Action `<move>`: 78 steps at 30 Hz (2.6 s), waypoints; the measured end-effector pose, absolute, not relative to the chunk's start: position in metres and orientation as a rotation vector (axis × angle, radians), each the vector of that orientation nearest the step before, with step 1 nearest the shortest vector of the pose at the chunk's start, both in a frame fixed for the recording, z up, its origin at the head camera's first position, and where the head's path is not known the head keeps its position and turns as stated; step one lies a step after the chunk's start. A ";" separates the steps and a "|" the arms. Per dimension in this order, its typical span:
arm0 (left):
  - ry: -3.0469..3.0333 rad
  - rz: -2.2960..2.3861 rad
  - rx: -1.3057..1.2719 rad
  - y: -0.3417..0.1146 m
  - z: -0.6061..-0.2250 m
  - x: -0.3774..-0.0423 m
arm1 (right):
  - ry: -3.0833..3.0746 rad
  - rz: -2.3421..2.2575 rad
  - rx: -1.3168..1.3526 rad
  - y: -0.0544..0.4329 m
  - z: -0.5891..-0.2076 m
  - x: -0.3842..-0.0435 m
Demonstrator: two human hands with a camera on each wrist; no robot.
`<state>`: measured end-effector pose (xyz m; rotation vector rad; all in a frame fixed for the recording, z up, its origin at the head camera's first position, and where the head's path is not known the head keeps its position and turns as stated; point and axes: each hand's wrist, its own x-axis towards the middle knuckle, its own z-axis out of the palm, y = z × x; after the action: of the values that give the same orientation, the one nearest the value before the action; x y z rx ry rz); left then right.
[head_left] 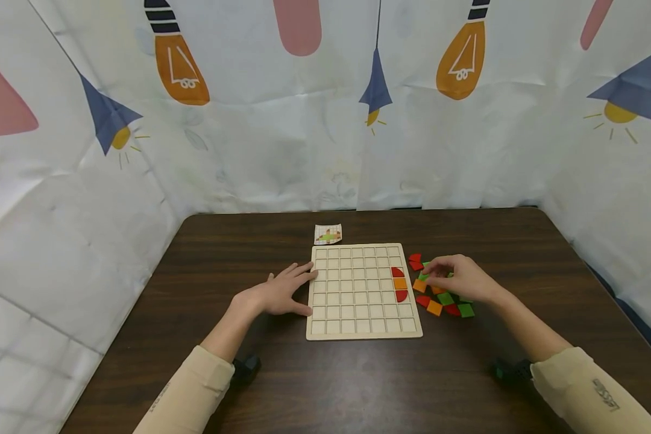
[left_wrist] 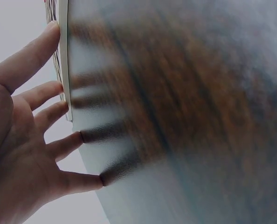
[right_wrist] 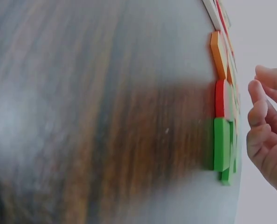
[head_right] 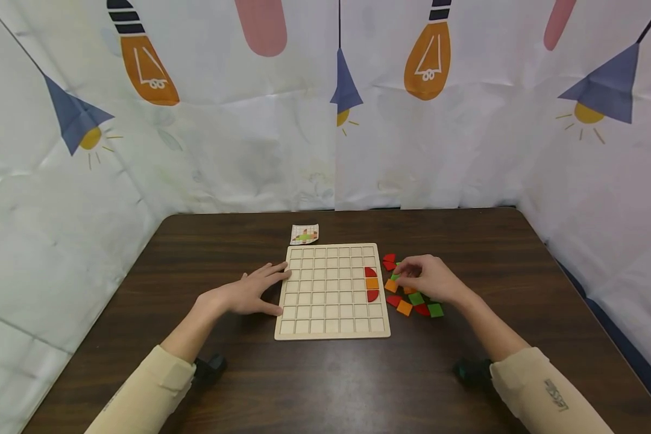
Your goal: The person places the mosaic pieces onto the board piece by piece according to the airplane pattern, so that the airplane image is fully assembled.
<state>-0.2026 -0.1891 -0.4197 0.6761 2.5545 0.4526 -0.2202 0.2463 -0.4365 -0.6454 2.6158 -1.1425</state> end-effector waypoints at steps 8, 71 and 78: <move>2.553 0.458 0.665 -0.188 -0.417 -0.202 | 2.664 -1.138 -0.593 0.257 -0.442 -0.224; 2.553 0.460 0.663 -0.189 -0.420 -0.202 | 2.794 -0.859 -0.565 0.289 -0.446 -0.253; 2.553 0.450 0.657 -0.189 -0.419 -0.202 | 2.827 -0.827 -0.527 0.289 -0.444 -0.253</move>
<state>-0.2020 -0.1886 -0.4192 0.6566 2.5532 0.4501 -0.2531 0.2889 -0.4445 -0.5267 2.8273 -0.8274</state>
